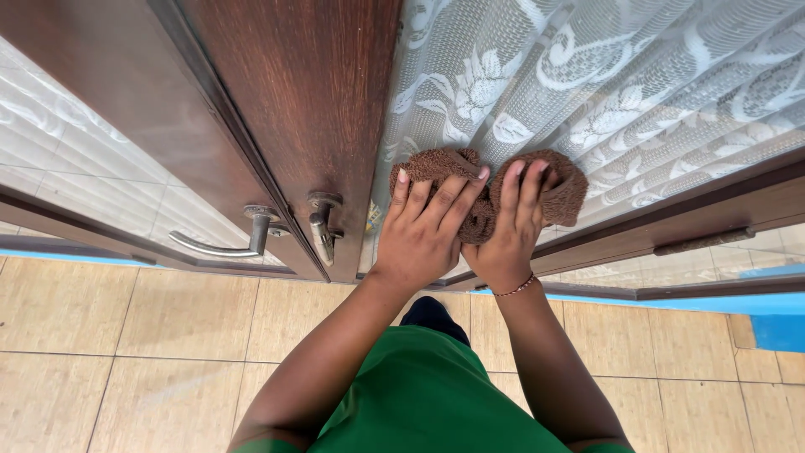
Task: Cleaning a glass door using a brown cloth.
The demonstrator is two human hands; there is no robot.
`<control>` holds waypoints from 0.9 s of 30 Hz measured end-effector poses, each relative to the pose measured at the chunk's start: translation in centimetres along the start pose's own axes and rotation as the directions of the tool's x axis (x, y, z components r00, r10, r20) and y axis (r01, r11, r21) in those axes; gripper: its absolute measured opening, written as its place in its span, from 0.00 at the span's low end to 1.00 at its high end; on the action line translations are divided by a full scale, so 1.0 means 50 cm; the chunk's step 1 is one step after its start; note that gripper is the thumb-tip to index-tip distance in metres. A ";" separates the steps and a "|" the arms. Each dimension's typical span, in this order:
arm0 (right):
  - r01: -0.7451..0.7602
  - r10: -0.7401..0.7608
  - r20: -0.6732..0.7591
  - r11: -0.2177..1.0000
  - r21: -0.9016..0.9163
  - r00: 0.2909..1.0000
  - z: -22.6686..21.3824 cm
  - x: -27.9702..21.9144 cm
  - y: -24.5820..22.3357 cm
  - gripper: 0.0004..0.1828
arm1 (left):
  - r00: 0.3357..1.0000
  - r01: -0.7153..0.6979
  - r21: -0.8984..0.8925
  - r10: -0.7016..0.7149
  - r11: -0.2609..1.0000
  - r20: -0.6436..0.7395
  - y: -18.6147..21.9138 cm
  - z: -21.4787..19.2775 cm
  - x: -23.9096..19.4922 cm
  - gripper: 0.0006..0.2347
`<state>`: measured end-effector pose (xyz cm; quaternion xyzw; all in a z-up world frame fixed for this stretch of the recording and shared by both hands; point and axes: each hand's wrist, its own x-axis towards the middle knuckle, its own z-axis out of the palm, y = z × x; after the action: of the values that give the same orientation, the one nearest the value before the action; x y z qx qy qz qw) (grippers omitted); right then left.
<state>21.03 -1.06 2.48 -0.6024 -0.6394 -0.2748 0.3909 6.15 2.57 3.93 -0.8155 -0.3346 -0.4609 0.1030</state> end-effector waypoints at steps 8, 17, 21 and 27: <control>-0.029 0.029 0.090 1.000 0.002 0.996 0.008 -0.046 -0.009 0.44 | 1.000 -0.001 -0.047 0.002 0.999 0.028 -0.008 0.019 -0.039 0.26; -0.029 0.000 0.152 0.981 0.192 0.988 -0.015 -0.031 0.018 0.60 | 0.996 -0.085 -0.077 0.082 0.993 -0.039 -0.041 0.029 -0.062 0.24; -0.034 0.037 0.091 0.999 -0.030 0.995 -0.129 0.122 -0.026 0.59 | 0.995 -0.101 -0.131 0.097 0.986 -0.034 -0.023 -0.037 0.017 0.24; -0.012 -0.002 0.070 0.980 0.199 0.998 -0.108 0.095 -0.037 0.50 | 0.993 -0.065 -0.138 0.050 0.988 -0.110 -0.015 -0.036 0.066 0.24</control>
<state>20.29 -3.09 9.61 -0.5711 -0.6755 -0.1870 0.4273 5.58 3.77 7.55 -0.8043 -0.2717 -0.5230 0.0761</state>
